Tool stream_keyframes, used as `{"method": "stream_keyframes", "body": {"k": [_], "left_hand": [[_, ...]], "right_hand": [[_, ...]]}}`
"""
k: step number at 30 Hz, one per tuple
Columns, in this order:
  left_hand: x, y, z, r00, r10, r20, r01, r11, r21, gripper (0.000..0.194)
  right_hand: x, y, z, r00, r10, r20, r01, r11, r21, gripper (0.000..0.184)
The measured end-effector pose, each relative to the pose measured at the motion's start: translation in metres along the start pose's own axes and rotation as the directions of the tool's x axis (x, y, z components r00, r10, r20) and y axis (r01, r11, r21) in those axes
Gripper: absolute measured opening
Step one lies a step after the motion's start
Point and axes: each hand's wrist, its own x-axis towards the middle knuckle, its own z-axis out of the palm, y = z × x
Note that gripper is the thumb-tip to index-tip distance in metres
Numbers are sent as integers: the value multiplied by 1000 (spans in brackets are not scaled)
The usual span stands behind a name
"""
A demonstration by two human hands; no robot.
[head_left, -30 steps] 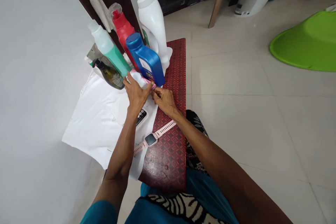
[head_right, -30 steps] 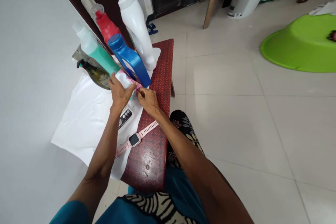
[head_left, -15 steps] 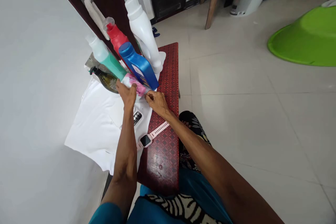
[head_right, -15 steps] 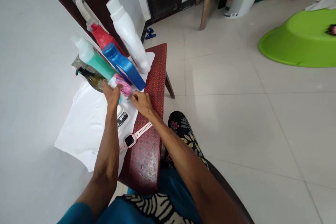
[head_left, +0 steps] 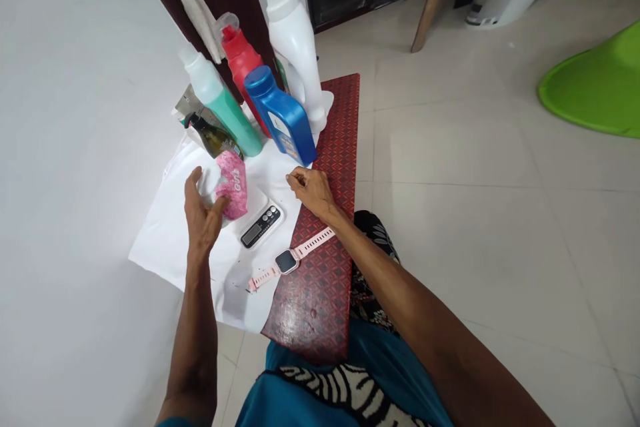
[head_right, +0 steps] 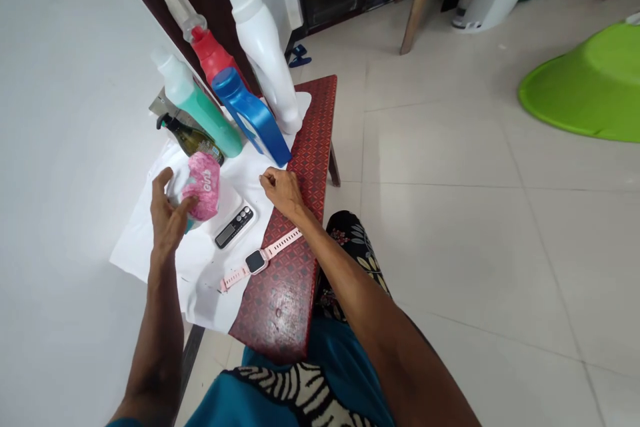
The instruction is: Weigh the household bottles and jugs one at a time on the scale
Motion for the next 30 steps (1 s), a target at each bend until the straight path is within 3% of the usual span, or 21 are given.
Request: {"method": "stream_keyframes", "body": {"k": [5, 9, 11, 13, 16, 18, 20, 23, 30], "left_hand": [[-12, -22, 12, 986, 112, 120, -117, 992, 35, 65], [-19, -13, 4, 982, 128, 138, -139, 987, 75, 73], [-28, -4, -6, 990, 136, 41, -139, 988, 72, 76], [-41, 3, -14, 977, 150, -152, -142, 988, 63, 65], [-64, 6, -15, 892, 58, -448, -56, 998, 17, 44], [-80, 4, -8, 853, -50, -519, 33, 999, -41, 44], [-92, 1, 1, 860, -101, -500, 89, 995, -48, 52], [-100, 0, 13, 892, -85, -445, 108, 994, 27, 72], [-62, -6, 45, 950, -101, -296, 147, 980, 136, 106]], "right_hand": [[-2, 0, -1, 1000, 10, 14, -10, 1000, -1, 26], [-3, 0, -1, 1000, 13, 12, -13, 1000, -7, 26], [-3, 0, -2, 1000, 12, 15, -12, 1000, -7, 26], [-3, -1, -2, 1000, 11, 19, -11, 1000, -4, 26], [-3, -1, -2, 1000, 14, 27, -13, 1000, -7, 26], [-3, -1, -2, 999, 15, 31, -15, 1000, -11, 26], [-3, 0, -1, 999, 18, 31, -18, 1000, -9, 25], [-3, 2, 0, 999, 24, 29, -23, 1000, -10, 26], [-4, 3, 1, 999, 38, 7, -37, 999, -25, 28]]}}
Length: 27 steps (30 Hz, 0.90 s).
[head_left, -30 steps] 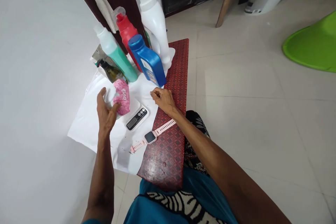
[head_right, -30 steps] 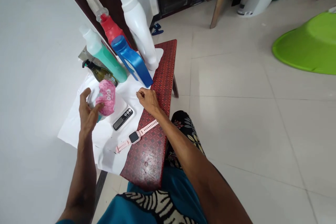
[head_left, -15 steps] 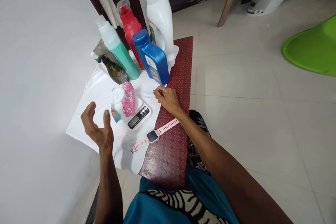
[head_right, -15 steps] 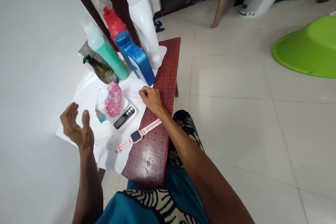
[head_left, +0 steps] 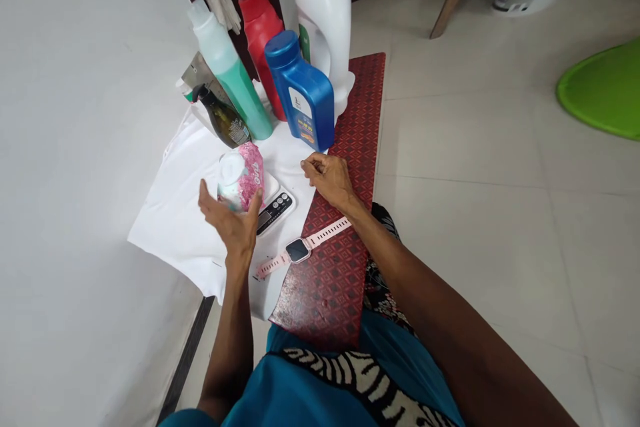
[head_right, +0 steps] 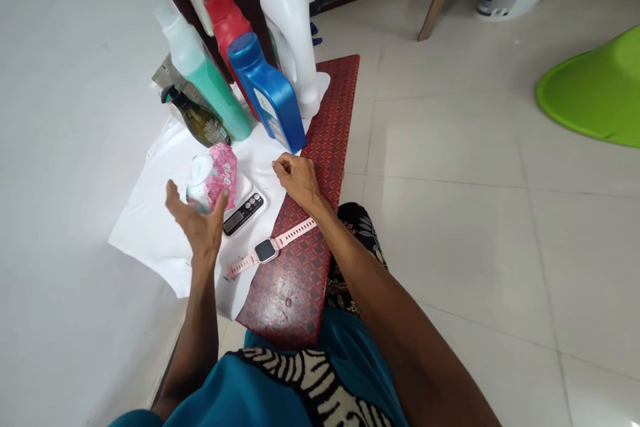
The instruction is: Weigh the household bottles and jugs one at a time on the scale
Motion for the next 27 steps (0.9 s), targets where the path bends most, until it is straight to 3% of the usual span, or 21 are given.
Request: {"method": "stream_keyframes", "body": {"k": [2, 5, 9, 12, 16, 19, 23, 27], "left_hand": [[8, 0, 12, 999, -12, 29, 11, 999, 35, 106], [19, -6, 14, 992, -122, 40, 123, 992, -11, 89], [34, -34, -9, 937, -343, 67, 349, 921, -171, 68], [47, -71, -36, 909, -417, 0, 407, 886, -223, 66], [74, -130, -68, 883, -433, -181, 425, 902, -80, 69], [102, -175, -85, 876, -421, -234, 451, 887, 94, 69], [140, -221, -102, 904, -395, -162, 424, 873, 239, 67], [164, -247, -122, 918, -395, -40, 381, 847, 371, 73]], "right_hand": [[-1, -1, 0, 1000, 16, -8, -16, 1000, -3, 28], [-1, -4, -1, 999, 39, -8, -39, 999, -1, 27], [-3, -3, -1, 999, 36, -11, -36, 999, -9, 27], [-4, 1, 0, 999, 28, -17, -28, 999, -17, 28], [-3, 3, 1, 999, 31, -22, -31, 999, -21, 29], [-3, 1, 1, 999, 27, -18, -28, 999, -33, 29], [-4, -2, 2, 999, 27, -24, -28, 998, -63, 30], [-4, -2, 2, 999, 46, -21, -48, 996, -73, 29]]}}
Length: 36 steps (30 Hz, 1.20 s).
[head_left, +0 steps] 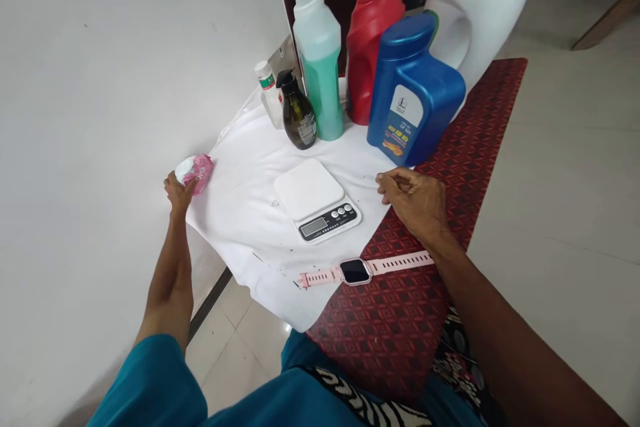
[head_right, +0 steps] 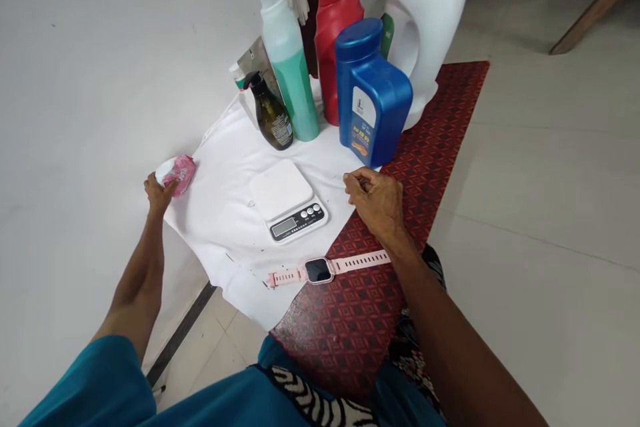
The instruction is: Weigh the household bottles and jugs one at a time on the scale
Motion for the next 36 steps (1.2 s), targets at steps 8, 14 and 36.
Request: {"method": "stream_keyframes", "body": {"k": [8, 14, 36], "left_hand": [[1, 9, -1, 992, -79, -94, 93, 983, 155, 84], [-31, 107, 41, 931, 322, -169, -347, 927, -141, 81], [-82, 245, 73, 870, 485, -89, -420, 635, -649, 51]], "right_hand": [[3, 0, 1, 1000, -15, 8, 15, 1000, 24, 25], [6, 2, 0, 998, -56, 17, 56, 998, 28, 27], [9, 0, -4, 996, -91, 22, 88, 990, 113, 24]]}}
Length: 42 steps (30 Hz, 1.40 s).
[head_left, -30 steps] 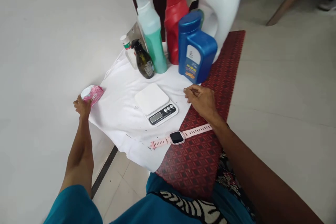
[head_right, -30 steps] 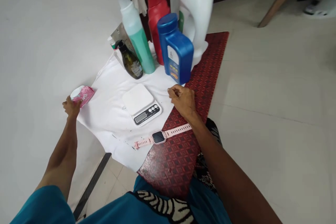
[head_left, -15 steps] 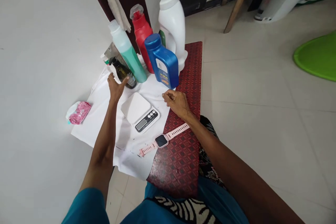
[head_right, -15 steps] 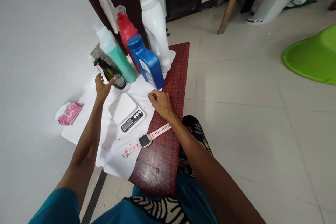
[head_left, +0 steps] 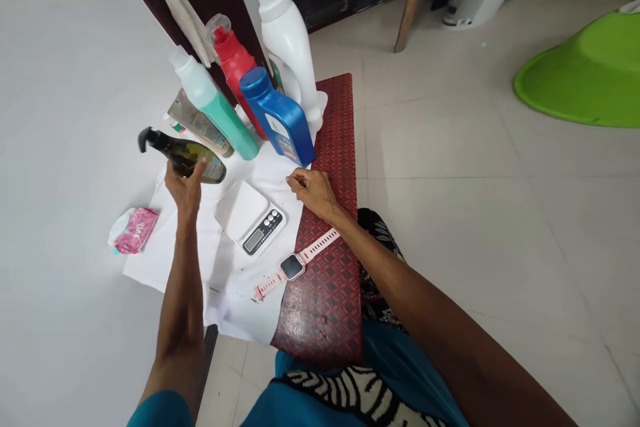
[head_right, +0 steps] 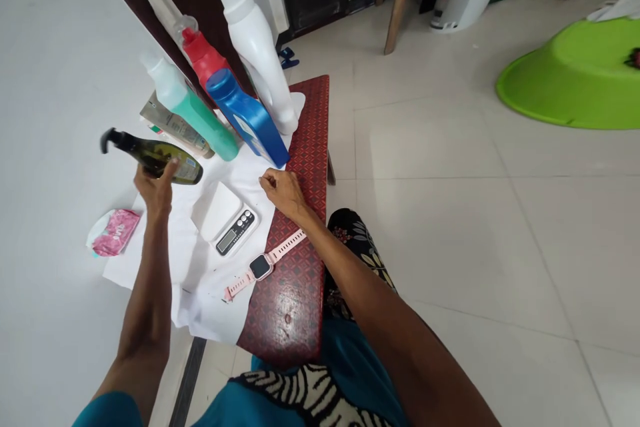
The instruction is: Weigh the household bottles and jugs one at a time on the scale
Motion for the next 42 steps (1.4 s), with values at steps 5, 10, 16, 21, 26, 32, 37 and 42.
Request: {"method": "stream_keyframes", "body": {"k": [5, 10, 16, 21, 26, 32, 37, 42], "left_hand": [[-38, 39, -45, 991, 82, 108, -82, 997, -4, 54], [-81, 47, -39, 977, -24, 212, 35, 998, -51, 58], [-92, 37, -31, 973, -79, 217, 91, 995, -47, 57], [-91, 39, -39, 957, -79, 281, 96, 994, -48, 67], [-101, 41, -54, 977, -58, 206, 77, 993, -86, 76], [-114, 38, -62, 993, -58, 103, 61, 998, -28, 74], [-116, 36, -43, 982, -38, 187, 27, 998, 59, 72], [-116, 30, -33, 981, -132, 141, 132, 991, 11, 56]], "right_hand": [[-1, 0, 1, 1000, 17, -6, -17, 1000, -22, 25], [-2, 1, 2, 1000, 26, -4, -26, 999, -20, 25], [-4, 1, 1, 1000, 31, -1, -32, 999, -25, 26], [-4, 0, 1, 999, 41, -6, -41, 999, -18, 27], [-4, -1, 1, 999, 54, 2, -54, 998, -13, 26], [-6, -1, 1, 998, 62, 1, -62, 998, -17, 27], [-7, 1, 1, 998, 68, -4, -68, 997, -36, 31], [-10, -1, 1, 997, 79, -14, -80, 993, -87, 33]]}}
